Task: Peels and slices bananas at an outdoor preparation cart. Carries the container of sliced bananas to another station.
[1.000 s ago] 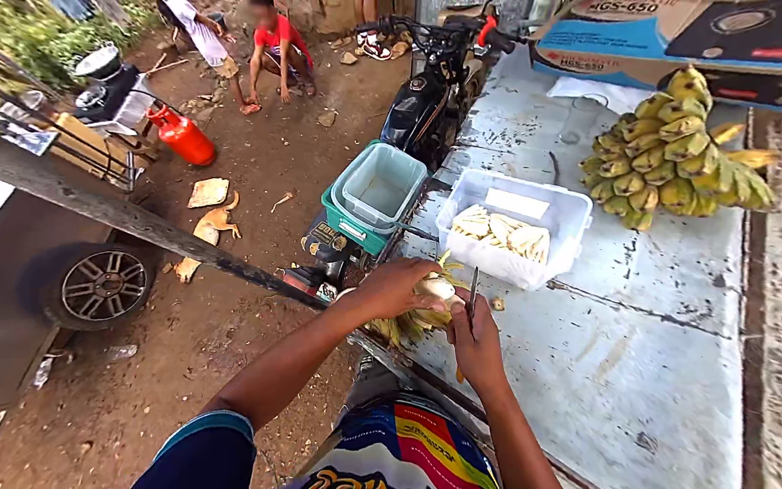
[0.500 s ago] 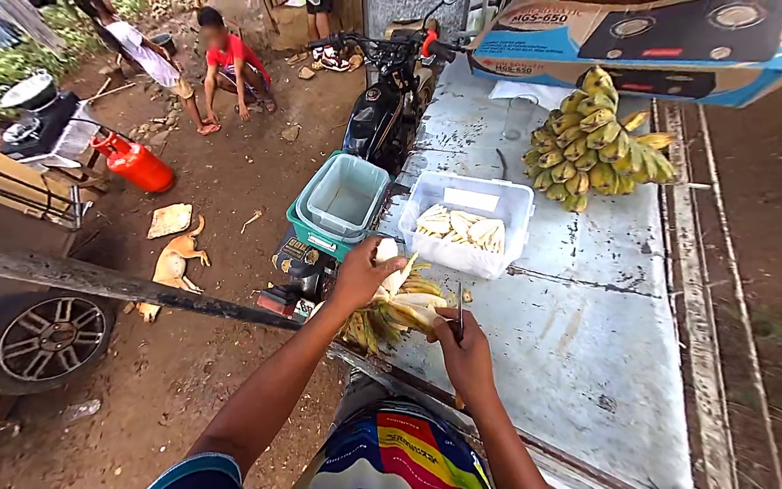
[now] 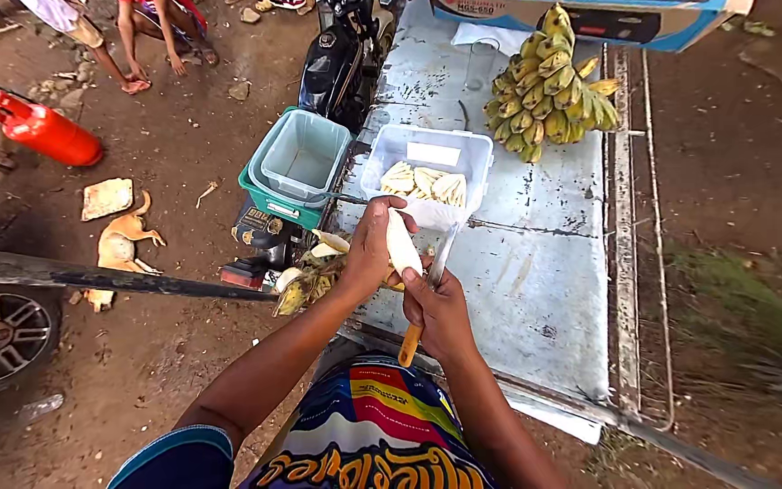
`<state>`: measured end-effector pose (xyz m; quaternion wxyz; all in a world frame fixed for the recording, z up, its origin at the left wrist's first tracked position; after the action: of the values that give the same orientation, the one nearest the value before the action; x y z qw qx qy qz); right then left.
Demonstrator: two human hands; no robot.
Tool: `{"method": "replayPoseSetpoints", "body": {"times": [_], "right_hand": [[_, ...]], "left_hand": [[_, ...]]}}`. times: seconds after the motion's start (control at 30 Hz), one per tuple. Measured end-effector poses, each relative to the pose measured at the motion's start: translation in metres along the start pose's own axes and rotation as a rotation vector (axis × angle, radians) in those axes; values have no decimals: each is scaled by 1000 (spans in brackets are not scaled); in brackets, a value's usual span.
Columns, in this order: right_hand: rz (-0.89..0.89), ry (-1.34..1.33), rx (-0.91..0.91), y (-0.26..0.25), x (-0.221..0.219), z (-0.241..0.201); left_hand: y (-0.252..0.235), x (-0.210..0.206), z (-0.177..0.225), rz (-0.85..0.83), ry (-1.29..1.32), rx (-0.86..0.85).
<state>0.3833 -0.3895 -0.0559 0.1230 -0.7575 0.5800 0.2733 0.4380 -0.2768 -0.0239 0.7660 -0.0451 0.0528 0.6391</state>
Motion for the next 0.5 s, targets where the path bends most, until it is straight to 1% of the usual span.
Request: {"method": "replayPoseSetpoints", "body": {"times": [0.03,0.07,0.13,0.17,0.23,0.33,0.5], "right_hand": [[-20,6,-12,2,-1,0],[-44,71,15,5,-2,-2],[-71,378,158,11,-2,-14],[-58,522,229,13,-1,-19],[7,618,306,17,3,-23],[42,547,315,21,7,-24],[-17,352,334,25,0,-23]], "left_hand": [[0,-1,-6,34,79,57],[0,-2,-12,61,165,115],[-1,-4,-25,151,418,254],[-2,-4,-30,203,544,315],[-1,-4,-38,296,713,426],[1,-4,-45,352,786,522],[1,-7,-48,334,835,531]]}}
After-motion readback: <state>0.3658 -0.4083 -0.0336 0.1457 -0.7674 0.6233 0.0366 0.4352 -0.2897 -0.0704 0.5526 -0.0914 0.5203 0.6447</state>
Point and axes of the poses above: each hand's wrist, its own y-axis away from the middle knuckle, its own x-axis out of the back of the hand, z = x × y, the point moved 10 cm from there along -y, towards the middle knuckle, and after that the axes turned 7 degrees about -z, right-handed, at the moved point
